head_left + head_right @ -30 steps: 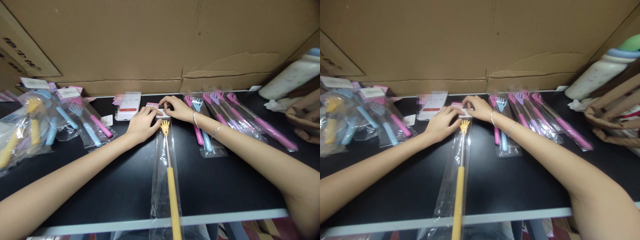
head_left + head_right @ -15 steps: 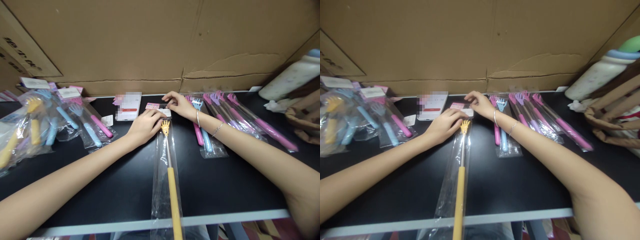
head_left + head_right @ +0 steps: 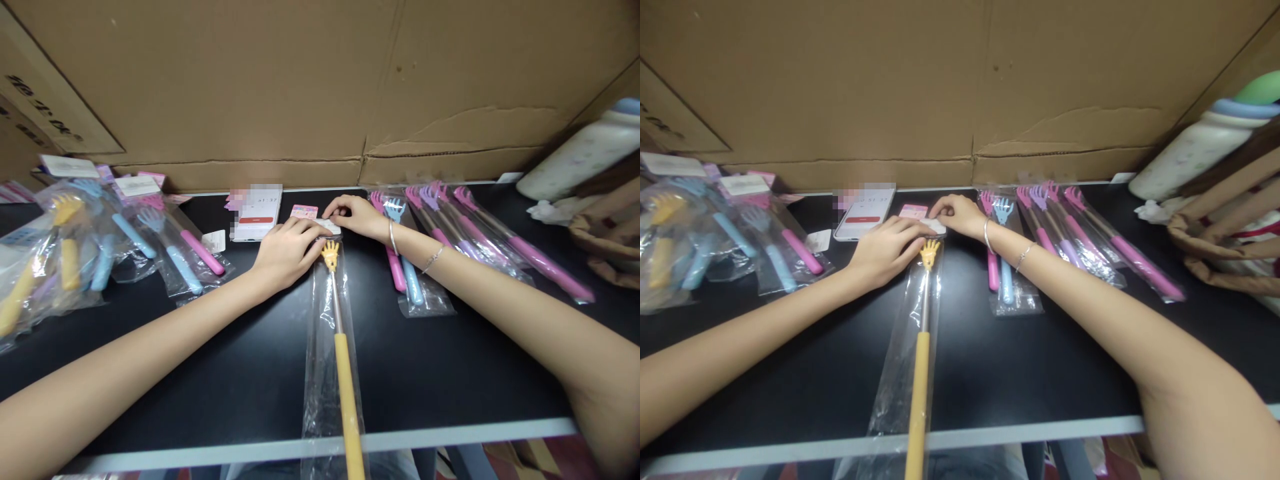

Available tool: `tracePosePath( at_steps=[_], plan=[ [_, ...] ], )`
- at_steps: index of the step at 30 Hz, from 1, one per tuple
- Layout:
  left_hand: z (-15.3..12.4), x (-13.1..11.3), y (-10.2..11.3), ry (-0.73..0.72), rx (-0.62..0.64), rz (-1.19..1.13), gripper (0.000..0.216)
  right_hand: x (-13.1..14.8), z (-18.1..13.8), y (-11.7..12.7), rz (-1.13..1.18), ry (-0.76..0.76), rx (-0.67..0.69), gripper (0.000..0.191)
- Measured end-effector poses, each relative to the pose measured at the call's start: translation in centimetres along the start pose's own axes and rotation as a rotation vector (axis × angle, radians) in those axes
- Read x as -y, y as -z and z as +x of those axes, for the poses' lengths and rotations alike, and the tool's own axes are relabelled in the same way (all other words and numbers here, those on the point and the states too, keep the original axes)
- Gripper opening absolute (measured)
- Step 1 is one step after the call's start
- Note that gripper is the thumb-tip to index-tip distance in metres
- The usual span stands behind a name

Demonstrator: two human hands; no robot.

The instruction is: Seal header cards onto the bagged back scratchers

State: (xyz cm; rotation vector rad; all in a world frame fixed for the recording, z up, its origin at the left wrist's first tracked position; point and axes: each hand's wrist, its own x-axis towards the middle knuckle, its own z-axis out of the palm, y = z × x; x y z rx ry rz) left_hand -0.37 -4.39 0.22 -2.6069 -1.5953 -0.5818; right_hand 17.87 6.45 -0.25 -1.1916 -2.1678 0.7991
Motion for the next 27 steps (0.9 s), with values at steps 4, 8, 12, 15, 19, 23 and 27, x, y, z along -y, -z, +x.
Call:
tracePosePath(
  at_steps=[4,8,12,15,19,23,27],
  plan=[
    [-0.09,0.13,-0.04,-0.006,-0.004,-0.019,0.032,-0.25,0.08,0.06,0.066,0.067,0.017,0.018],
    [-0.05,0.04,0.0,-0.002,0.006,-0.051,0.032,-0.68,0.3,0.01,0.139,0.13,0.012,0.011],
    [0.0,-0.04,0.04,0.009,0.011,-0.054,0.031,-0.63,0.4,-0.01,0.175,0.164,0.022,0.01],
    [-0.01,0.01,0.01,0.008,0.018,-0.05,0.031,-0.45,0.36,0.0,0.17,0.158,0.034,0.011],
    [-0.01,0.1,-0.04,0.002,0.023,-0.059,0.032,-0.42,0.33,-0.02,0.147,0.138,0.047,0.012],
    [-0.03,0.15,-0.1,-0.014,0.011,-0.068,0.032,-0.48,0.3,-0.06,0.072,0.136,0.064,0.012],
    [-0.05,0.15,-0.16,-0.01,0.005,-0.058,0.032,-0.22,0.12,-0.08,0.02,0.165,0.068,0.012]
  ],
)
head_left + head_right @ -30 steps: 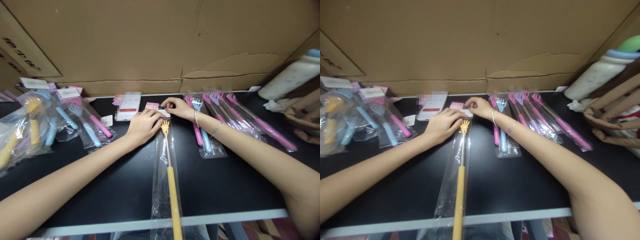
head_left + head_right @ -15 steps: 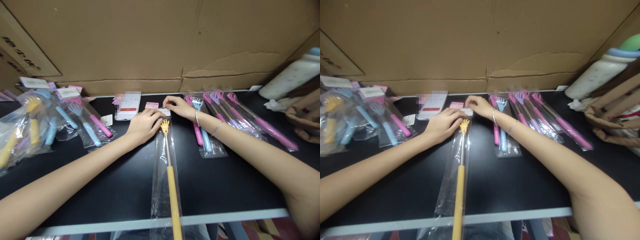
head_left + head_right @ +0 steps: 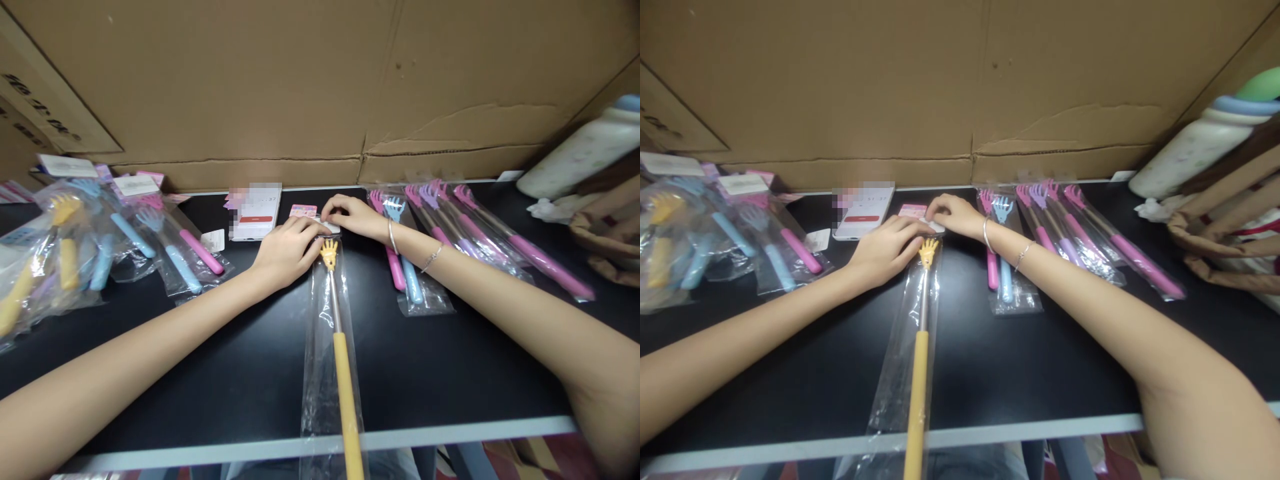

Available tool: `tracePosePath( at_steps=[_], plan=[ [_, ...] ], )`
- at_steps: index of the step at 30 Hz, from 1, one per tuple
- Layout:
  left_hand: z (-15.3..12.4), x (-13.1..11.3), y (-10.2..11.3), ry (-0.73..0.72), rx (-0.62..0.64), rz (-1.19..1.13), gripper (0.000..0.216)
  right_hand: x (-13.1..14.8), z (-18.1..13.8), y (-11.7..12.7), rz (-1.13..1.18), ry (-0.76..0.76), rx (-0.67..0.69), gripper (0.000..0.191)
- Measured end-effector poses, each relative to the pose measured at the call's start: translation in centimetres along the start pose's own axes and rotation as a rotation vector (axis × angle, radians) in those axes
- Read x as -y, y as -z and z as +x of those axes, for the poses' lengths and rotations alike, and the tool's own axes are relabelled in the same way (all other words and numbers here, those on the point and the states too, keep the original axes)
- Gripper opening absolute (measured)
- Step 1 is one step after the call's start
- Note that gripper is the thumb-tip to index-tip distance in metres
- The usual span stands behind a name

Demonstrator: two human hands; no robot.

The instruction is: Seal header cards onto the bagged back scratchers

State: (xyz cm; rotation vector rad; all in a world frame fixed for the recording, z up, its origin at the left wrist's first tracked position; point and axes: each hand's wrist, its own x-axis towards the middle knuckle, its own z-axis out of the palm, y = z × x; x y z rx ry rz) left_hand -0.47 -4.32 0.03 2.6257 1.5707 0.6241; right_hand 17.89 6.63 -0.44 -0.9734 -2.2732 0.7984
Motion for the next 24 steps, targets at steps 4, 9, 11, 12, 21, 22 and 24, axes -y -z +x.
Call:
tracePosePath(
  at_steps=[4,9,11,12,21,22,24],
  plan=[
    [0.0,0.0,0.0,0.002,0.006,0.017,0.032,0.5,-0.2,-0.1,0.02,0.021,-0.004,0.013],
    [0.0,-0.1,0.0,0.006,-0.003,0.015,0.032,1.1,-0.5,-0.1,0.072,-0.039,-0.067,0.018],
    [0.0,0.0,0.0,-0.006,-0.015,0.015,0.031,1.3,-0.6,-0.2,0.072,-0.038,-0.09,0.017],
    [0.0,0.0,0.0,-0.014,-0.029,0.017,0.031,1.4,-0.6,-0.2,0.068,-0.033,-0.099,0.017],
    [-0.1,0.4,-0.4,-0.049,-0.112,0.027,0.028,1.6,-0.9,-0.4,-0.003,-0.022,-0.063,0.02],
    [-0.1,0.4,-0.4,-0.04,-0.098,0.021,0.029,1.5,-0.9,-0.4,-0.012,-0.014,-0.059,0.019],
    [0.0,0.3,-0.4,-0.02,-0.074,0.014,0.029,1.2,-0.7,-0.4,-0.032,0.0,-0.046,0.019]
  ],
)
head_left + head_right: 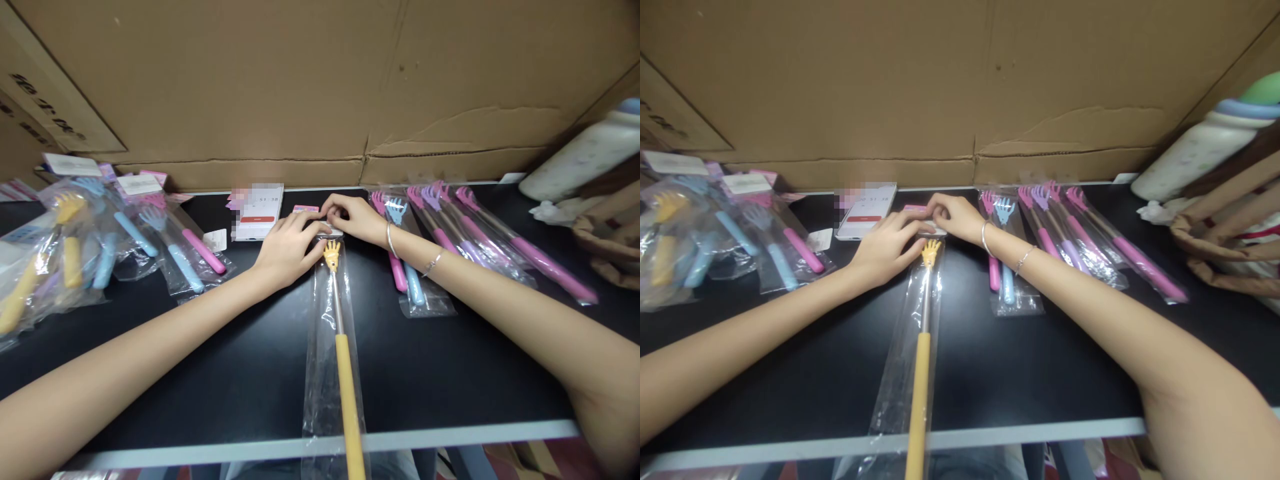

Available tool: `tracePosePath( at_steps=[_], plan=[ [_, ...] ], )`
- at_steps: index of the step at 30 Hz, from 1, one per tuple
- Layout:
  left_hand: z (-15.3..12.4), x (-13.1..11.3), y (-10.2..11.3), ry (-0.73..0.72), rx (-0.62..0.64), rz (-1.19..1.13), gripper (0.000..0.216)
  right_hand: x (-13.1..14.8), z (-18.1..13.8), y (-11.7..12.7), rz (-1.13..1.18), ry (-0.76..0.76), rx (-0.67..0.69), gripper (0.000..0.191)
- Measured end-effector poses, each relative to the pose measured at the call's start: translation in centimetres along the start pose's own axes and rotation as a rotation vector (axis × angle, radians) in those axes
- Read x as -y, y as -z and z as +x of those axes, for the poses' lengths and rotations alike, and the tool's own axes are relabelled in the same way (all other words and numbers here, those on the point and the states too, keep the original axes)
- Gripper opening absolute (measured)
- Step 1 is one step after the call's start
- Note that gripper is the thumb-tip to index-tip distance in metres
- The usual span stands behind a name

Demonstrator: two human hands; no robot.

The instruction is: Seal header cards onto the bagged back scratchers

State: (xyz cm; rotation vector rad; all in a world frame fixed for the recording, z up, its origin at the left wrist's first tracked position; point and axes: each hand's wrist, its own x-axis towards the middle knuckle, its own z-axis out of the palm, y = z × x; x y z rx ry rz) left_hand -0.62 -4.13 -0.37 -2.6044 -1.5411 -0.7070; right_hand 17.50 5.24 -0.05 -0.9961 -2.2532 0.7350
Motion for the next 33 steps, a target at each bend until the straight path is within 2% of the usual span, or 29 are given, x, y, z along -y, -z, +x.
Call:
tracePosePath(
  at_steps=[9,24,33],
  plan=[
    [0.06,-0.19,0.09,0.025,0.026,0.016,0.031,-0.05,0.19,-0.04,-0.225,0.018,0.035,0.02],
    [0.24,-0.42,0.43,0.039,0.088,0.028,0.032,0.04,0.14,-0.07,-0.215,-0.005,0.049,0.022],
    [0.14,-0.16,0.16,0.022,0.058,0.027,0.03,0.1,0.12,-0.08,-0.298,0.015,0.064,0.022]
  ],
)
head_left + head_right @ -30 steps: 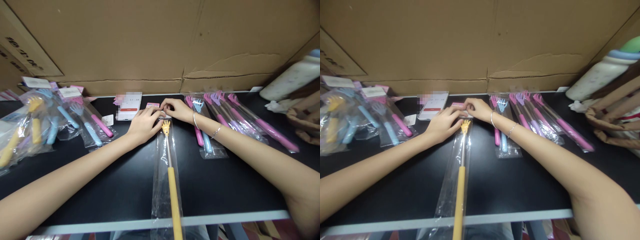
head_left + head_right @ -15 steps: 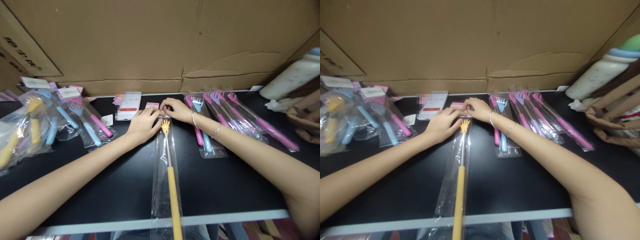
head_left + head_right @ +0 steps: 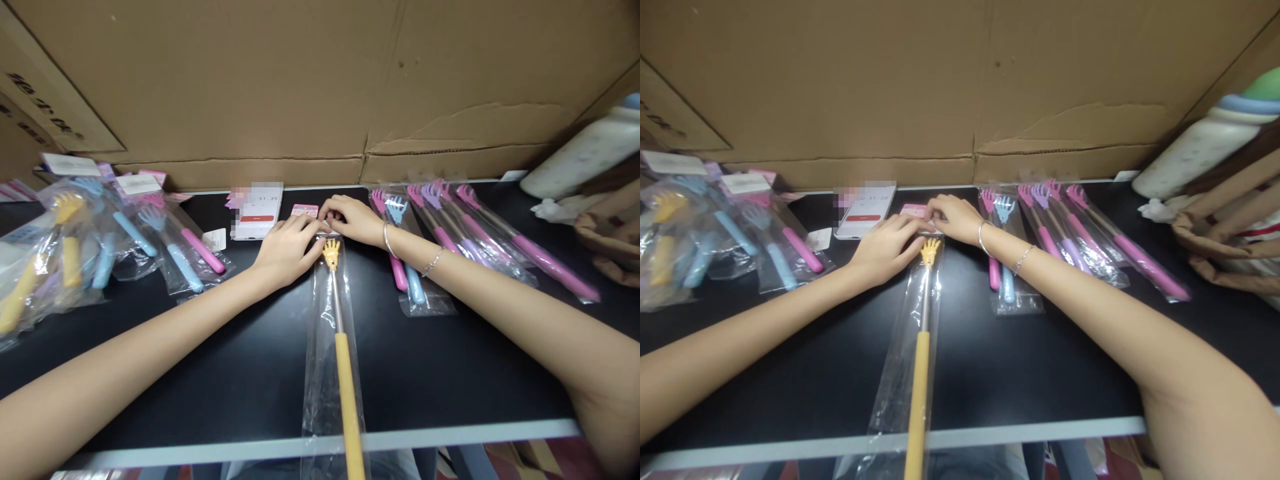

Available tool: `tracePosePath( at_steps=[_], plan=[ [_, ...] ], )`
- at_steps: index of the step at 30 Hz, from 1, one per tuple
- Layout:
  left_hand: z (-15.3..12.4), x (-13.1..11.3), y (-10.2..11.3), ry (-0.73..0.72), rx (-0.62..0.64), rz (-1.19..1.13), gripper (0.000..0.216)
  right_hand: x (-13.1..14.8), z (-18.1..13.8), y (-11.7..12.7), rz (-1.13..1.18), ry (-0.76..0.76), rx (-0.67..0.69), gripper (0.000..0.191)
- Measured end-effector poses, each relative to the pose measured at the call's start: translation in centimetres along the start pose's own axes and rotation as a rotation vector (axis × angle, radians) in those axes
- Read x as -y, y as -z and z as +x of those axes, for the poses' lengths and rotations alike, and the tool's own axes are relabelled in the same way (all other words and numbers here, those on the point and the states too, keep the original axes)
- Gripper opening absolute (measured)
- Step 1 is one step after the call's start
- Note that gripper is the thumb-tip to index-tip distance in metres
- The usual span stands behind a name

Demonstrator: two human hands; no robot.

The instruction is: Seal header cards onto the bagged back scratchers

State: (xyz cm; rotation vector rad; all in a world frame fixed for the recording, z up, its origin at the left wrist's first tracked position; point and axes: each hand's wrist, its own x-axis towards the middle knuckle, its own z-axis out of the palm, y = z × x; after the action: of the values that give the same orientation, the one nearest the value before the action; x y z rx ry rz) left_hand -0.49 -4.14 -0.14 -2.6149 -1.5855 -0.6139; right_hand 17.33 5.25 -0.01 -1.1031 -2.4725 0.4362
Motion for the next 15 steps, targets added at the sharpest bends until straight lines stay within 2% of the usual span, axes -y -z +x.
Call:
tracePosePath(
  at_steps=[15],
  plan=[
    [0.09,-0.08,0.16,0.01,0.028,0.004,0.03,0.87,-0.25,0.24,-0.102,-0.025,0.041,0.026]
  ],
)
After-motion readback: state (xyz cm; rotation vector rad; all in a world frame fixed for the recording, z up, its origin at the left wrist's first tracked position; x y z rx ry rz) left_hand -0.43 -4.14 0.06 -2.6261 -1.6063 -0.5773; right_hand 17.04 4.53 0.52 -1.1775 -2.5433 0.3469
